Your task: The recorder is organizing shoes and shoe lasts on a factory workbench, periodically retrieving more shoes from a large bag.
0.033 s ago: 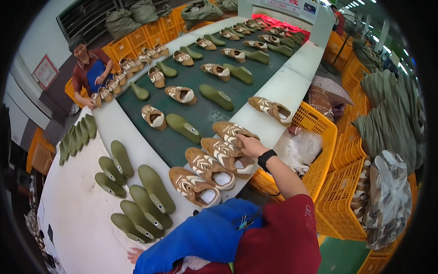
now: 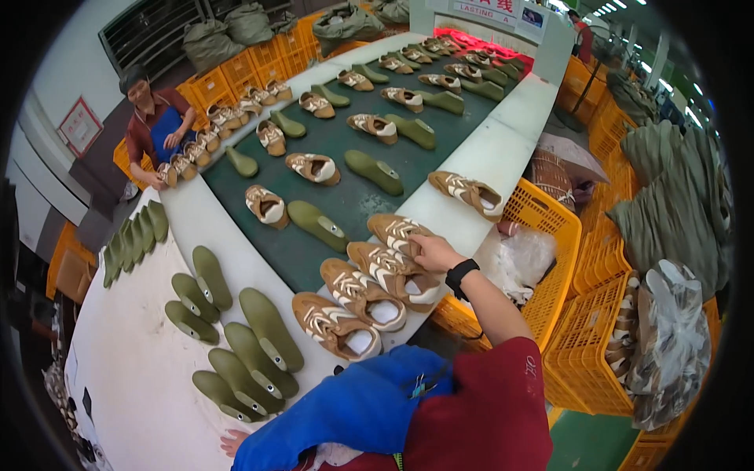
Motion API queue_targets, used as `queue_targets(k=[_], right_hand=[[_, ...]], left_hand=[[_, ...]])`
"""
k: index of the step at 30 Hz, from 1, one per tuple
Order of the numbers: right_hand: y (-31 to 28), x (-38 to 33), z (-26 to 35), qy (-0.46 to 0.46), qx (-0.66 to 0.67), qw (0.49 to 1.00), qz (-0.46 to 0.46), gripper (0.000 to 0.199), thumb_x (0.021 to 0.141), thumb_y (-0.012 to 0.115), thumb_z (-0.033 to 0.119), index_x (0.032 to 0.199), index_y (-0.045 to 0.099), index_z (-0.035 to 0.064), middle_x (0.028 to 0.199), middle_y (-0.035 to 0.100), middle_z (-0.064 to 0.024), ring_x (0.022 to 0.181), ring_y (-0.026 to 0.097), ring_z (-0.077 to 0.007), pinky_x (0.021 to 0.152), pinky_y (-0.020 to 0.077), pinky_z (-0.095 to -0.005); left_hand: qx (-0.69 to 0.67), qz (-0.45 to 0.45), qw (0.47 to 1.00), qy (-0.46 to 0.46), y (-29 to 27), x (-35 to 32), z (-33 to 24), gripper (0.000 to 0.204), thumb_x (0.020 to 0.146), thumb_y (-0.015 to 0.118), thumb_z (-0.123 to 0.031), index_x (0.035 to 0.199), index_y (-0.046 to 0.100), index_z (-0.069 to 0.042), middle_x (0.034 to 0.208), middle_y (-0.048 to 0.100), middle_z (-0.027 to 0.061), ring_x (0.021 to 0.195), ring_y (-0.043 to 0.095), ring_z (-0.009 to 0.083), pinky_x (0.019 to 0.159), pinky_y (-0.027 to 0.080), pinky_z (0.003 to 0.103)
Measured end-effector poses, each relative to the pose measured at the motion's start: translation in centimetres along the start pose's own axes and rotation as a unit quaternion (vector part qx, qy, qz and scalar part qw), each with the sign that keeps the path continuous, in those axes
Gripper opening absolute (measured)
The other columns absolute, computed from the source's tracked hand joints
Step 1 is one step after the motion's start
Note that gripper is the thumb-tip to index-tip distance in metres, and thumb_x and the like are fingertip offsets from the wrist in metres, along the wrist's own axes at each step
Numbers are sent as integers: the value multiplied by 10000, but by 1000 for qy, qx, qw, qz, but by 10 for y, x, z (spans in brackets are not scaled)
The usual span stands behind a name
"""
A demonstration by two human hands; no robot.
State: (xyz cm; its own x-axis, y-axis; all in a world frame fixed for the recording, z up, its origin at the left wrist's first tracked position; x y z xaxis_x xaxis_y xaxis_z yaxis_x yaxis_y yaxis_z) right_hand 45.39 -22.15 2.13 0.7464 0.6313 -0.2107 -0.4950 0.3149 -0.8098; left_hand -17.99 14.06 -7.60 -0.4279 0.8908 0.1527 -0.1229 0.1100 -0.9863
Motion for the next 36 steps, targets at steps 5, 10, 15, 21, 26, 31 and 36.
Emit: queue_targets(k=[5,10,15,21,26,31,36], right_hand=[[-70,9,-94,130,-100,949,-269,302,759,513,92,1051,592,99,891,621,-169,856,604,-327,741,480,-394],[-95,-8,-163,276,-219,921,-168,247,814,482,110,1039,579,73,1081,567,-180,961,584,-316,797,487,-408],[-75,-6,-178,275,-225,927,-120,272,764,480,47,1011,594,51,1022,605,-184,972,582,-312,827,474,-400],[-65,3,-178,280,-219,933,-54,392,694,534,50,1082,577,87,1083,582,-205,1022,565,-334,852,464,-418],[-68,-2,-144,274,-60,960,-8,283,682,571,55,959,611,8,691,612,-133,509,610,-215,449,478,-307],[-45,19,-147,46,-99,992,-58,414,713,613,169,1112,575,69,790,629,-88,556,569,-143,513,465,-284],[-38,-1,-140,139,-219,962,-82,441,688,637,267,1080,603,68,1007,617,-189,940,592,-326,815,465,-367]], left_hand=[[-27,-182,981,64,7,-1,-7,486,839,447,-468,1188,500,-134,1191,496,120,1042,471,320,825,397,486],[3,-201,976,81,29,13,13,494,841,429,-488,1197,491,-150,1218,481,105,1068,462,305,848,385,489],[30,-164,982,90,47,27,20,511,862,376,-515,1238,454,-178,1282,437,82,1134,428,287,886,364,492],[37,-143,987,65,74,40,36,519,878,333,-530,1260,436,-194,1306,432,75,1149,441,281,866,390,498],[1,-44,998,55,12,14,3,537,887,335,-509,1260,434,-135,1305,424,118,1149,437,309,869,392,495],[10,-29,998,60,10,15,13,552,897,303,-510,1274,429,-126,1310,414,129,1170,406,315,899,365,497],[-23,-34,999,29,13,10,6,525,880,356,-496,1283,438,-169,1365,369,106,1224,357,317,954,318,491]])
Point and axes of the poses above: each hand's wrist, its own x-axis towards the middle knuckle, its own y-axis out of the palm, z = x × y, the point moved 7 cm from there along x, towards the middle knuckle
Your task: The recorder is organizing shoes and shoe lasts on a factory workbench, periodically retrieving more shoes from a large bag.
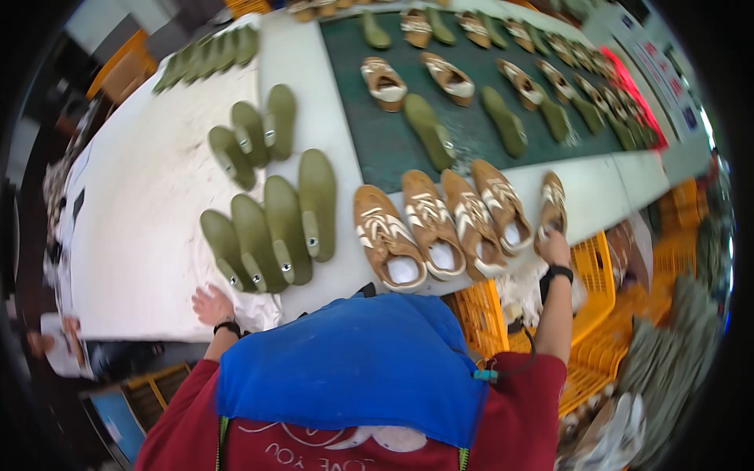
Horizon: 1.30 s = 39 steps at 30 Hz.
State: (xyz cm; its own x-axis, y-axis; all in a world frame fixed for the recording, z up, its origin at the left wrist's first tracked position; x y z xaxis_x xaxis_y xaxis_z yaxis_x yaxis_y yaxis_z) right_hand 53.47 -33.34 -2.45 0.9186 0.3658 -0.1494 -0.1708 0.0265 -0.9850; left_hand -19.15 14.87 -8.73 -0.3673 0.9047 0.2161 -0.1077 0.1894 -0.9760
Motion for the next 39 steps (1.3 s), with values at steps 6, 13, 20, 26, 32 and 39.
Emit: queue_targets(k=[6,13,20,26,32,39], right_hand=[[2,6,0,-29,9,999,41,384,655,661,162,1003,622,4,825,648,-193,745,643,-310,695,490,-359],[-5,4,12,-1,-27,999,42,462,635,695,180,1049,609,-7,916,642,-202,856,631,-311,773,479,-342],[10,19,-2,-5,-14,999,41,446,630,688,126,1052,611,4,808,650,-178,639,643,-257,595,507,-329],[10,14,-5,31,-4,999,41,444,627,694,140,1046,616,16,796,655,-156,577,635,-226,595,511,-315],[6,11,4,10,-23,999,28,434,619,702,182,1021,632,35,815,657,-161,645,647,-245,663,509,-333],[-16,15,7,-55,-111,987,106,478,658,665,213,1088,592,18,966,634,-192,872,620,-307,757,483,-380]], left_hand=[[-47,21,998,-41,-17,-6,-1,516,866,411,-459,1289,424,-165,1383,344,100,1269,302,322,1020,240,498],[-57,29,997,-48,-21,-8,-1,512,866,427,-432,1300,407,-161,1391,334,103,1283,283,322,1030,223,500],[-52,35,997,-46,-22,-7,-4,501,872,431,-427,1298,407,-165,1393,330,100,1278,291,325,1024,232,505],[-51,31,997,-42,-15,-6,-1,503,876,421,-426,1309,393,-172,1402,317,97,1287,279,319,1034,217,505],[-50,41,997,-48,-22,-9,0,502,880,411,-426,1308,395,-164,1400,321,93,1282,285,317,1030,224,502],[-60,24,997,-37,-17,-9,-5,499,880,418,-414,1304,402,-151,1397,322,105,1281,280,329,1024,226,508]])
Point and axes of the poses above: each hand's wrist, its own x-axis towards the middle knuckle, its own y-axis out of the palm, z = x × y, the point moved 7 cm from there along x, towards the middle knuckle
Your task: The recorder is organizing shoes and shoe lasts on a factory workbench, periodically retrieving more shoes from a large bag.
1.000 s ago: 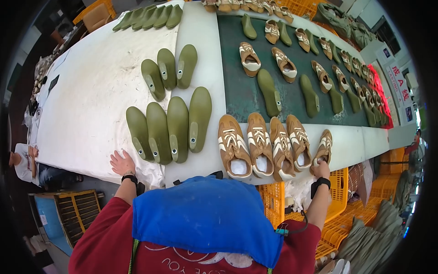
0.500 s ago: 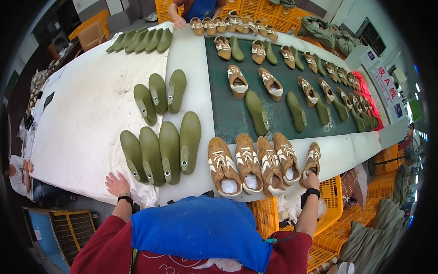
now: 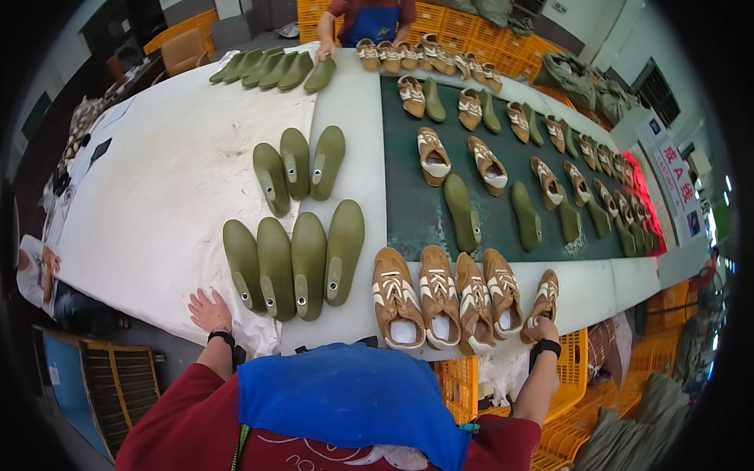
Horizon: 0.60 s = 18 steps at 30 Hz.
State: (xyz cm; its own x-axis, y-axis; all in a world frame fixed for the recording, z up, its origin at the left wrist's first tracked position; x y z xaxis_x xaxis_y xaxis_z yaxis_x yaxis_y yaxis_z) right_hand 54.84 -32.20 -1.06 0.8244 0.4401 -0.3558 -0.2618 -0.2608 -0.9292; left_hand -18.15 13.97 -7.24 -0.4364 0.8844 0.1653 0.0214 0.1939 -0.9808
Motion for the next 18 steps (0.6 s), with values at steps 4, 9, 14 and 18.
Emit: queue_targets(k=[4,9,14,18], right_hand=[[-97,5,97,-57,-11,982,-180,406,715,650,223,1060,599,15,931,640,-173,783,618,-340,733,492,-386],[-149,-100,365,-403,234,884,42,293,808,590,184,1063,602,40,903,641,-170,797,624,-296,713,484,-341],[-46,-140,498,-572,112,802,131,490,833,535,403,1235,439,139,786,619,-199,775,601,-356,672,475,-421],[-30,-141,520,-558,97,823,33,279,836,503,329,1041,511,139,705,618,-166,687,605,-354,621,475,-458]], left_hand=[[-9,-2,1000,-4,-5,-1,4,505,876,424,-410,1301,409,-140,1400,317,111,1283,275,333,1030,216,507],[-10,-4,1000,-10,-2,1,11,503,873,430,-413,1295,417,-140,1395,322,112,1282,276,333,1029,216,509],[-18,-17,1000,0,-1,5,3,500,871,433,-415,1291,419,-145,1388,331,109,1277,281,335,1029,215,506],[-15,-5,1000,0,-1,4,0,503,874,429,-414,1298,409,-145,1394,320,105,1283,271,330,1035,207,502]])
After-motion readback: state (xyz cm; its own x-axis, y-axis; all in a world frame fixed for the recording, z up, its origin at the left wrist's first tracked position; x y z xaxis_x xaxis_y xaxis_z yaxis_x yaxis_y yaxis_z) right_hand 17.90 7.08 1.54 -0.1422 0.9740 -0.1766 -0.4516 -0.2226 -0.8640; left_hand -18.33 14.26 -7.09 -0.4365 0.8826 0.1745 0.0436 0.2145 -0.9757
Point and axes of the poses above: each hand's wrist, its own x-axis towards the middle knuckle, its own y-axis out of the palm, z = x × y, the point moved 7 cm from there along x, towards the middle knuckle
